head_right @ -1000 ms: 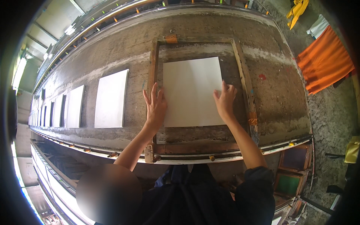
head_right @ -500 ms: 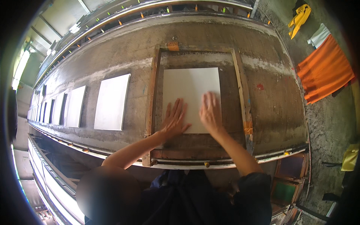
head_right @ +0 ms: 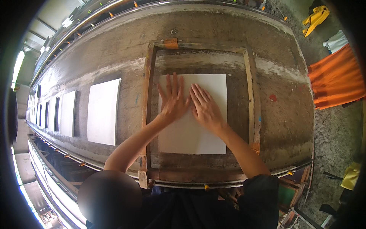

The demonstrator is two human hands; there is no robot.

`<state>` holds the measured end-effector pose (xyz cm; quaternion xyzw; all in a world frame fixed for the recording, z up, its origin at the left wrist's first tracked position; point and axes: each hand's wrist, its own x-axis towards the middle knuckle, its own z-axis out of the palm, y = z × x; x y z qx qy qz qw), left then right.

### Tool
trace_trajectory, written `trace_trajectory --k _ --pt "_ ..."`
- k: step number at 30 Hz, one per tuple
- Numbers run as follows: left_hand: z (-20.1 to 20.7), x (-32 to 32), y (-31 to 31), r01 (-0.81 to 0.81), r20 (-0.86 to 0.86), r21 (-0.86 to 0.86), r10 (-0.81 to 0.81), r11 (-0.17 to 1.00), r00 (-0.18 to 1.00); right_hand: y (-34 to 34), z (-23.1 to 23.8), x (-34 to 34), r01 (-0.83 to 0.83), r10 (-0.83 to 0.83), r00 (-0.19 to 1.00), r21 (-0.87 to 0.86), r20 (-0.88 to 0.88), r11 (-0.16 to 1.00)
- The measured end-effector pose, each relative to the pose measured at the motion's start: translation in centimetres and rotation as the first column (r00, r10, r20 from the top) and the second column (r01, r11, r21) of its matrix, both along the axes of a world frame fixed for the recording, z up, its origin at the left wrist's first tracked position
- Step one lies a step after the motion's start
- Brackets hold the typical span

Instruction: The person repeatedly picks up white rectangular panels from a stack and places them into a wooden frame on a conveyor belt. The person smooths the surface of each panel with their hands before moving the frame along the belt to the next position.

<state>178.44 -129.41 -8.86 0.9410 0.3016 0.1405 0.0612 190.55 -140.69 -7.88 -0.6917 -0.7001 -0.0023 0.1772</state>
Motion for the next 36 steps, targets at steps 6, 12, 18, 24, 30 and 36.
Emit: trace_trajectory --k 6,12,18,24,30,36 --pt "-0.6 3.6 4.4 -0.094 -0.023 0.068 0.096 0.993 0.995 4.7 -0.1 3.4 -0.018 0.018 1.0 -0.032 0.002 0.999" --pt "-1.4 5.0 7.1 -0.161 0.16 -0.007 0.16 0.987 0.974 6.8 -1.0 5.6 0.081 -0.083 0.995 0.043 0.063 0.996" --pt "-1.0 3.9 7.4 0.03 0.466 -0.194 0.065 0.981 0.882 6.7 -2.4 6.3 0.495 -0.499 0.866 0.088 0.035 0.864" --pt "-2.6 -0.9 3.4 -0.06 0.3 -0.129 0.097 0.99 0.949 2.0 -1.8 4.1 0.525 -0.546 0.827 0.164 0.135 0.835" --pt "0.1 -5.1 -2.5 0.145 -0.004 0.015 -0.145 0.989 0.989 -3.9 -2.1 1.4 0.411 -0.421 0.902 0.112 0.096 0.905" --pt "0.5 -7.4 -6.5 0.278 -0.09 0.012 -0.276 0.961 0.957 -10.1 -1.4 -2.0 0.31 -0.311 0.949 0.03 0.047 0.95"
